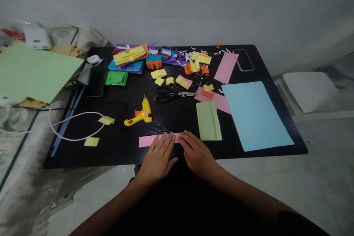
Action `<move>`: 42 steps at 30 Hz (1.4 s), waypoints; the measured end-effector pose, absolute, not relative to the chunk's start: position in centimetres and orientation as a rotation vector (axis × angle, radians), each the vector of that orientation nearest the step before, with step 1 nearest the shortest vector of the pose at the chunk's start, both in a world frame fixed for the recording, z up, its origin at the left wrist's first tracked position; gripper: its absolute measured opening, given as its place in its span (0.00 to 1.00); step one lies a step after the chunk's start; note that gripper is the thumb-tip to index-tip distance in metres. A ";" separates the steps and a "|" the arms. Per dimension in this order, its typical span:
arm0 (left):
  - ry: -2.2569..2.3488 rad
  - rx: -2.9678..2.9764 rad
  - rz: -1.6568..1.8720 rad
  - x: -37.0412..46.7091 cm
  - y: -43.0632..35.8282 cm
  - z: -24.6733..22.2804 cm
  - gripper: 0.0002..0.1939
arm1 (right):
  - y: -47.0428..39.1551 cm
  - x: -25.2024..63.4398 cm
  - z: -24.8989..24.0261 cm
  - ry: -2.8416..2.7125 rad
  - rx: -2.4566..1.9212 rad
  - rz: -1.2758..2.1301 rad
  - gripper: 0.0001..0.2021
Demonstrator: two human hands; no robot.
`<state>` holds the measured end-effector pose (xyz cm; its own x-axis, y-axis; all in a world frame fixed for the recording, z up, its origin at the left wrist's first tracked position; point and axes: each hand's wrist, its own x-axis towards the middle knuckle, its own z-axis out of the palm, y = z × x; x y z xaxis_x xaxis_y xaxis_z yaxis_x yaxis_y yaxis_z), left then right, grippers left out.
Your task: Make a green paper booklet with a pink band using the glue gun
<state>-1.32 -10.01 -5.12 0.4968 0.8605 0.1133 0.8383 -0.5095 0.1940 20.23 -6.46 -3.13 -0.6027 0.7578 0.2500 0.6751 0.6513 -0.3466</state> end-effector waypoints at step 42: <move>1.769 2.535 0.426 -4.8 -11.1 -3.8 0.38 | -7.5 19.8 -3.8 -2.468 -1.190 0.309 0.30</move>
